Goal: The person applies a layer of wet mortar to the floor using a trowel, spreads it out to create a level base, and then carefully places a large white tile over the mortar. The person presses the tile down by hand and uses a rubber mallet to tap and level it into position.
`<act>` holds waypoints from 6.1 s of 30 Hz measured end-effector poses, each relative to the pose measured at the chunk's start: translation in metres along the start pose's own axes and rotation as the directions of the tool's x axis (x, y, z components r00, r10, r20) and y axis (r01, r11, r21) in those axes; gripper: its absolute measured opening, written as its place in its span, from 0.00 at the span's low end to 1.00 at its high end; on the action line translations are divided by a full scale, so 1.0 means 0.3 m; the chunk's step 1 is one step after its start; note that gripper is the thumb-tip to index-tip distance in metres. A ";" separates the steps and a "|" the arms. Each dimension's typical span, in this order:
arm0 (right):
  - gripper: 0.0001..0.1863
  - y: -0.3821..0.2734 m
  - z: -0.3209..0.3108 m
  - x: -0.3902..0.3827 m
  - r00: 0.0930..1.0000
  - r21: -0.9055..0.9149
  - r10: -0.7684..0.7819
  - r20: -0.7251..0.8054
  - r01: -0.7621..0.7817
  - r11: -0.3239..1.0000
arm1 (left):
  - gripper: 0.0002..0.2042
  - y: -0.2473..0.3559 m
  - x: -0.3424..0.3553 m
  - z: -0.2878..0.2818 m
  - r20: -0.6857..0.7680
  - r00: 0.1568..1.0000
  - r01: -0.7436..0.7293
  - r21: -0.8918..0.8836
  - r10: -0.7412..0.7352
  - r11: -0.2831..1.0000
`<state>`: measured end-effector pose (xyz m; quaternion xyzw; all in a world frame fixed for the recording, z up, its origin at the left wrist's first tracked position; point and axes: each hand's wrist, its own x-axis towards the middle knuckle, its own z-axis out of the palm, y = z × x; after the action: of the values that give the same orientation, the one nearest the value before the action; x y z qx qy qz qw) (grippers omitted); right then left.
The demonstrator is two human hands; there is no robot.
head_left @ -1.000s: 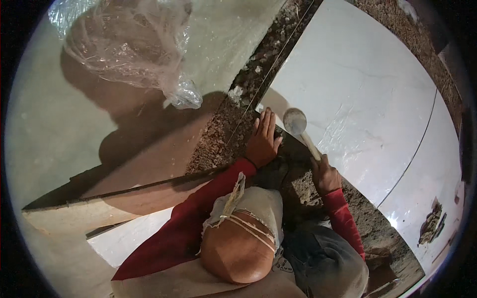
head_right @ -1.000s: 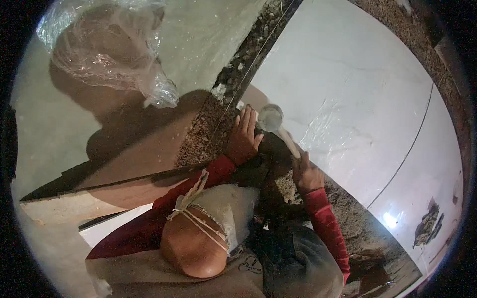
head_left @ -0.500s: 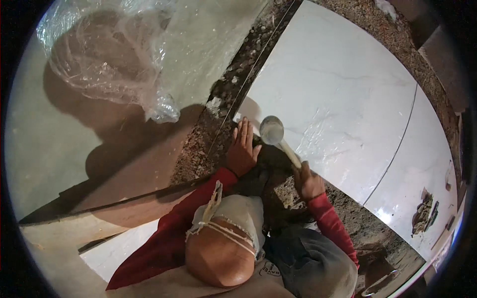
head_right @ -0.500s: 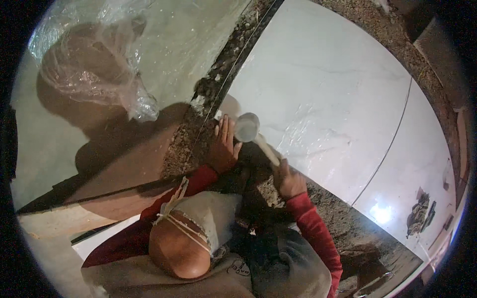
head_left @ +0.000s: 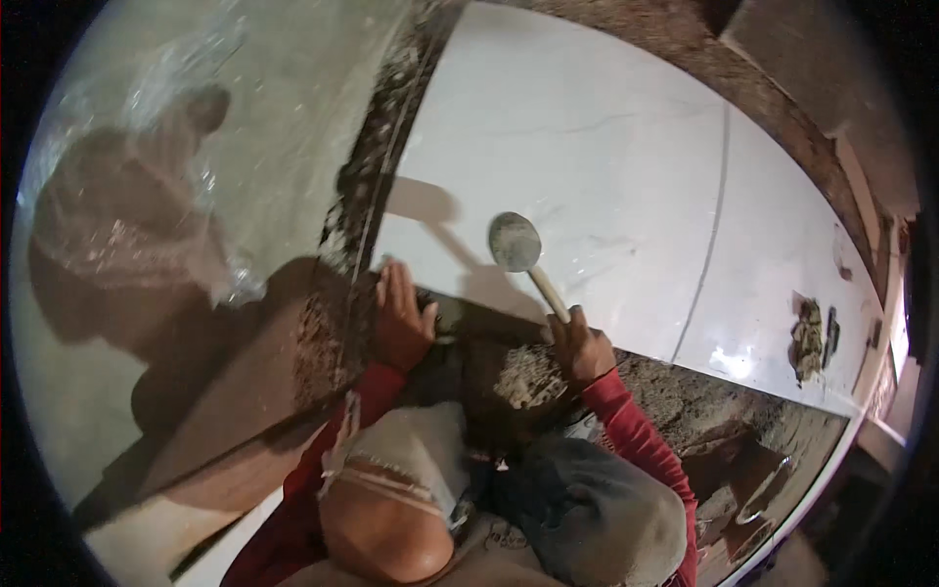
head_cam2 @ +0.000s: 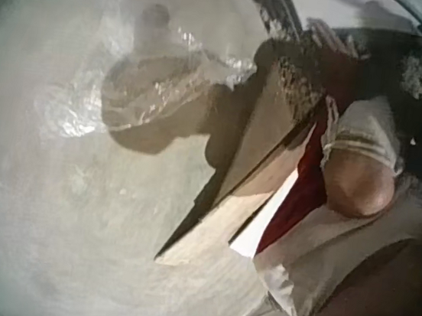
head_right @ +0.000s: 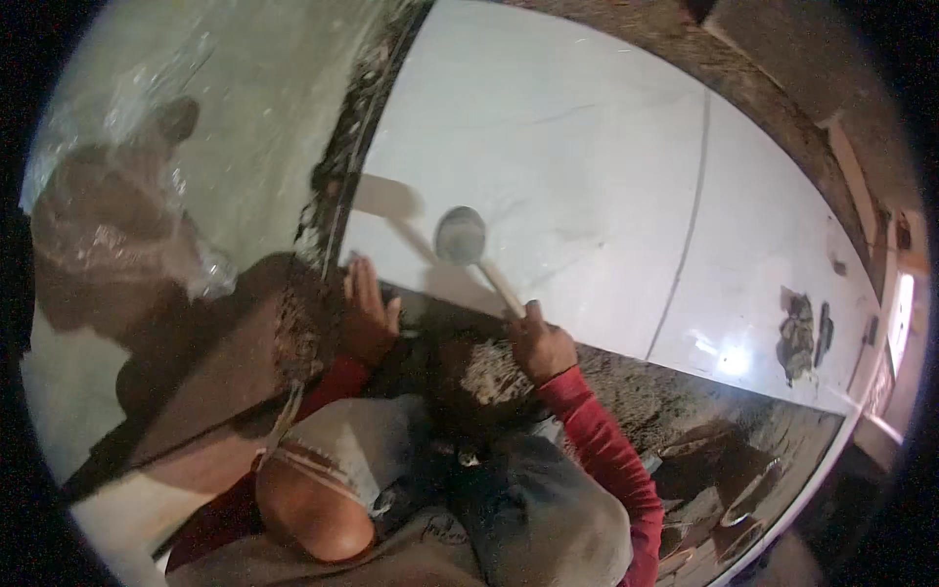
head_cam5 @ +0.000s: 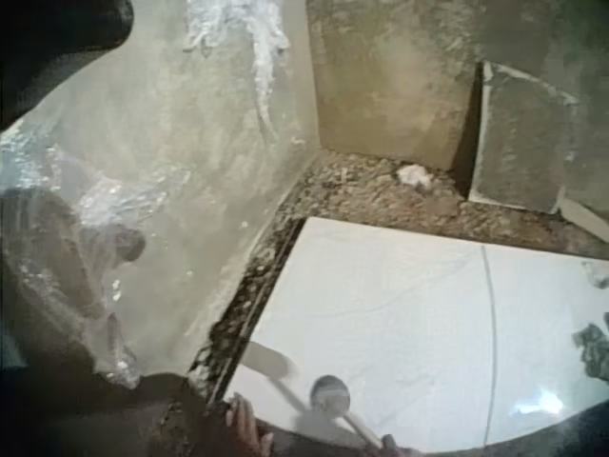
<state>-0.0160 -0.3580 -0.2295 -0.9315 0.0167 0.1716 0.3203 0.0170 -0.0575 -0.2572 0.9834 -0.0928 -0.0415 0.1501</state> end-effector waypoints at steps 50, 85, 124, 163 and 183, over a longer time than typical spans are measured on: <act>0.17 0.050 0.032 -0.084 0.994 0.007 0.018 -0.111 -0.017 1.000 | 0.34 0.055 -0.009 0.028 -0.045 0.998 -0.037 0.074 0.040 0.997; 0.16 0.514 0.081 -0.930 0.261 0.070 0.420 -0.869 -0.775 0.628 | 0.23 -0.175 0.163 -0.044 -0.089 0.871 0.463 -0.184 -0.484 0.867; 0.28 0.303 -0.052 -0.258 0.591 0.846 0.721 0.362 0.116 -0.520 | 0.46 -0.376 0.225 0.002 0.186 0.734 0.649 0.091 -0.653 0.755; 0.24 0.291 -0.072 -0.238 0.530 0.937 0.826 0.193 0.149 -0.315 | 0.35 -0.258 0.346 -0.198 0.251 0.749 0.658 -0.173 -0.613 0.733; 0.31 0.609 -0.413 0.005 0.713 0.737 0.657 -0.245 -0.304 0.604 | 0.41 -0.194 0.453 -0.177 0.157 0.779 0.623 -0.296 -0.607 0.724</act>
<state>-0.0021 -0.5776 -0.2468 -0.7280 0.4161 -0.0066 0.5449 0.1658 -0.0143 -0.2316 0.9172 0.2429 -0.1282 0.2885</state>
